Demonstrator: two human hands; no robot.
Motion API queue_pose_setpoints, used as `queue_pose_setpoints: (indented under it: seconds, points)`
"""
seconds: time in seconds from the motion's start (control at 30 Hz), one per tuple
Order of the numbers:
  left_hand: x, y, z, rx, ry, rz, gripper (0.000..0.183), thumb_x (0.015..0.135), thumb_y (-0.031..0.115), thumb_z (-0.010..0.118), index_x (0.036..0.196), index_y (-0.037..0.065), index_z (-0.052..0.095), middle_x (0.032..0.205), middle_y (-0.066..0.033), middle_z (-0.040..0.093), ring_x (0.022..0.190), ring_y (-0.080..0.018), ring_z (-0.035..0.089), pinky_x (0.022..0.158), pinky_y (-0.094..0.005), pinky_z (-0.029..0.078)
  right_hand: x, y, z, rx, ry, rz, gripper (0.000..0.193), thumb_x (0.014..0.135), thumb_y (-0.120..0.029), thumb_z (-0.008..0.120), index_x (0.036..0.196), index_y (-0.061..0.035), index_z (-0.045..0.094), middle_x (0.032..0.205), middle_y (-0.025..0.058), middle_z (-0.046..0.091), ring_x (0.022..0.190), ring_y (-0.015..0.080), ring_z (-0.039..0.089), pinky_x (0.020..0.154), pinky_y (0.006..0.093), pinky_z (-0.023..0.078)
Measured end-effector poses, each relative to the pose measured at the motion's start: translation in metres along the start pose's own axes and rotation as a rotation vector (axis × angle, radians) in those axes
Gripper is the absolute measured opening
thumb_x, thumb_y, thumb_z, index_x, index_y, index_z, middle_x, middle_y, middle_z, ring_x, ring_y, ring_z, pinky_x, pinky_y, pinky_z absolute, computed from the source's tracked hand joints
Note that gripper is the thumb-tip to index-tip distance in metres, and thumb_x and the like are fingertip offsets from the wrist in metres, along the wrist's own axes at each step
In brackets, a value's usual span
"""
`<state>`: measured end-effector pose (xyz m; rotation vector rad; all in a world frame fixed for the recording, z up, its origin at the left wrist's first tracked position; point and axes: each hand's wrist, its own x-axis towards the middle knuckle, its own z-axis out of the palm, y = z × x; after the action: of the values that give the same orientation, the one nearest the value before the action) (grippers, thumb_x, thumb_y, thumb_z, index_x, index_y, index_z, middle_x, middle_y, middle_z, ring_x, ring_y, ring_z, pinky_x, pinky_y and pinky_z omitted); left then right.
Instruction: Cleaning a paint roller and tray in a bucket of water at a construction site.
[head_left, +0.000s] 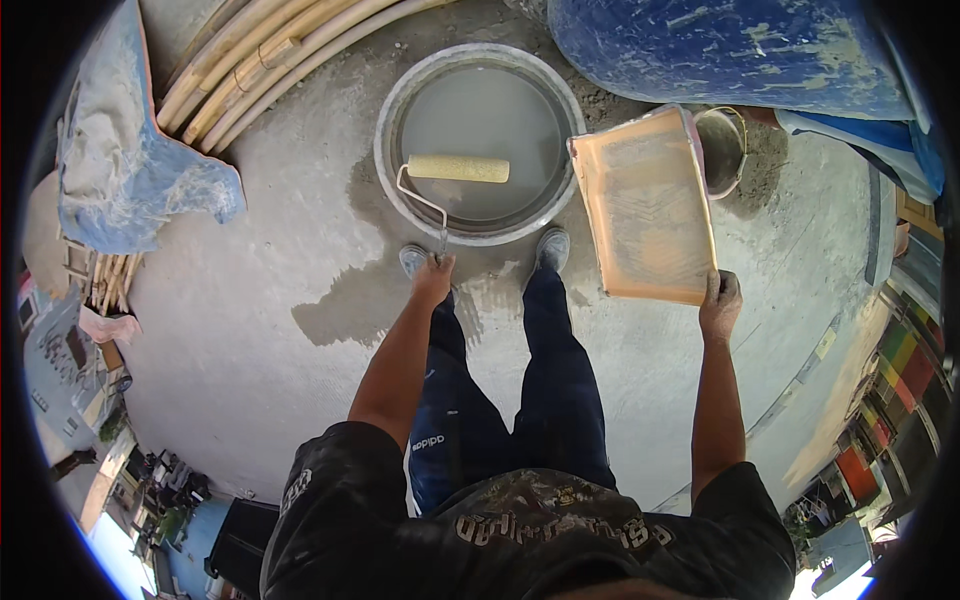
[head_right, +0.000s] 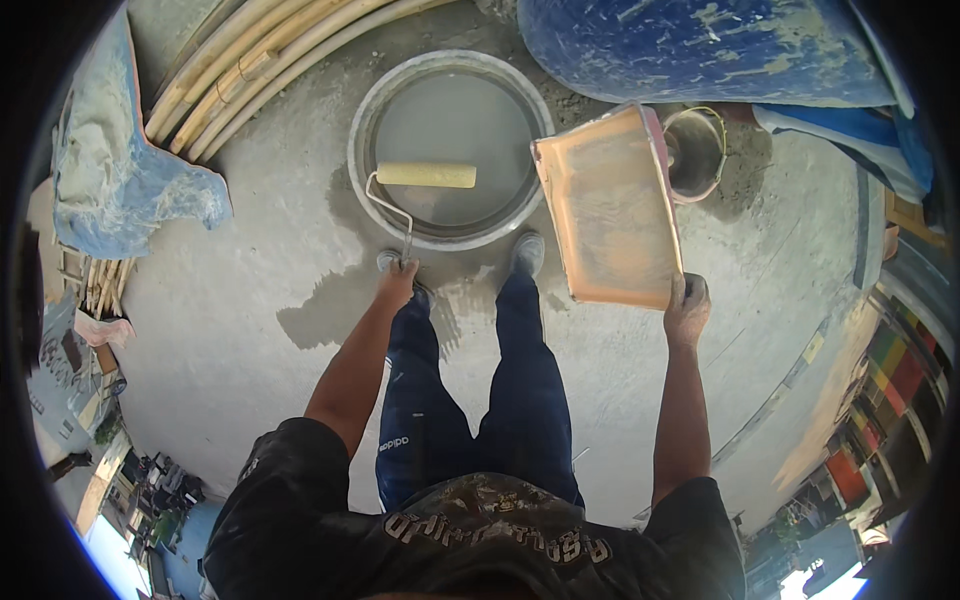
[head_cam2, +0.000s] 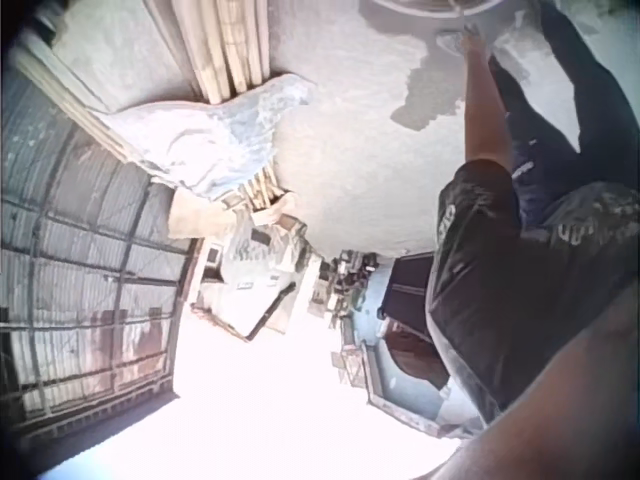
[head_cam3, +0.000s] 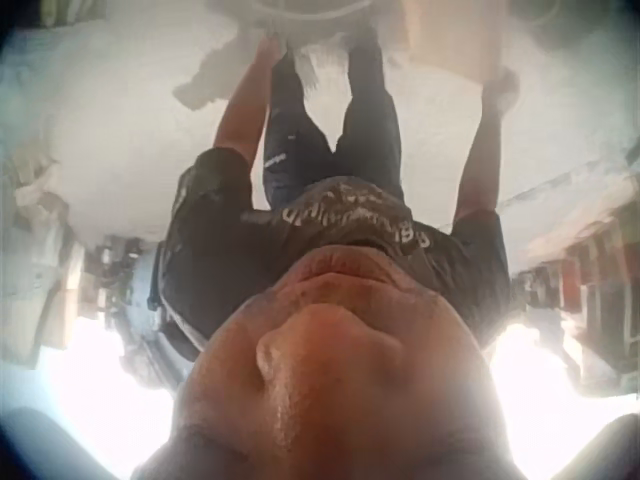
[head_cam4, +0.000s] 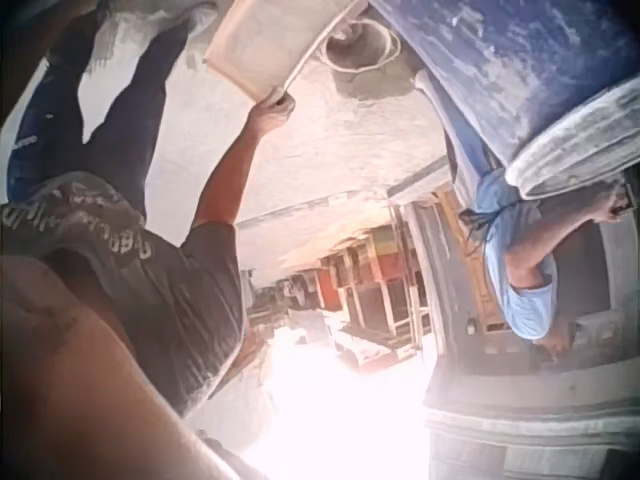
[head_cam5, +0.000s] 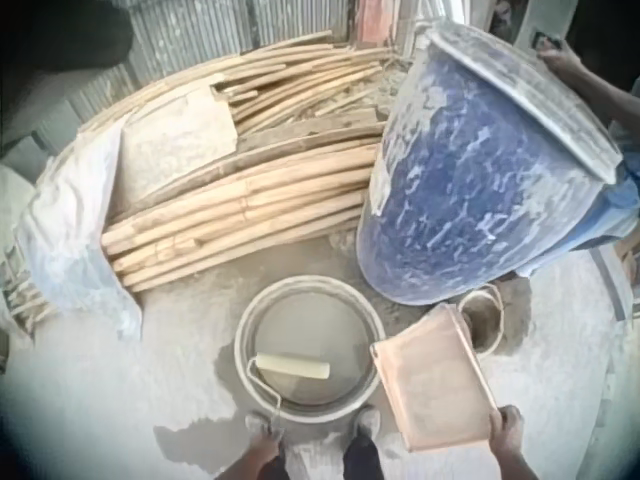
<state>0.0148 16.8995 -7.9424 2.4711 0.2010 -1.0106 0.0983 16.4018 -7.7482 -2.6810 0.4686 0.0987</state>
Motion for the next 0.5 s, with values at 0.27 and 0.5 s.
queue_pose_setpoints:
  seconds: [0.27, 0.5]
  points:
    - [0.202, -0.035, 0.157, 0.127, 0.058, 0.223, 0.044, 0.099, 0.040, 0.034, 0.131, 0.014, 0.049, 0.121, -0.0258, 0.052, 0.108, -0.0418, 0.054, 0.094, -0.0461, 0.042, -0.077, 0.087, 0.047, -0.122, 0.098, 0.286, 0.057, 0.097, -0.052, 0.042, 0.087, 0.0022, 0.057, 0.071, 0.0136, 0.056, 0.065, 0.0245, 0.052, 0.064, 0.0378, 0.044]
    - [0.224, -0.100, 0.194, -0.010, 0.209, -0.048, 0.057, 0.095, 0.050, 0.037, 0.125, 0.003, 0.050, 0.113, -0.0269, 0.059, 0.110, -0.0404, 0.054, 0.093, -0.0471, 0.044, -0.109, 0.100, 0.084, -0.066, 0.120, 0.371, 0.057, 0.098, -0.052, 0.039, 0.087, 0.0022, 0.056, 0.071, 0.0123, 0.055, 0.065, 0.0218, 0.048, 0.062, 0.0379, 0.042]
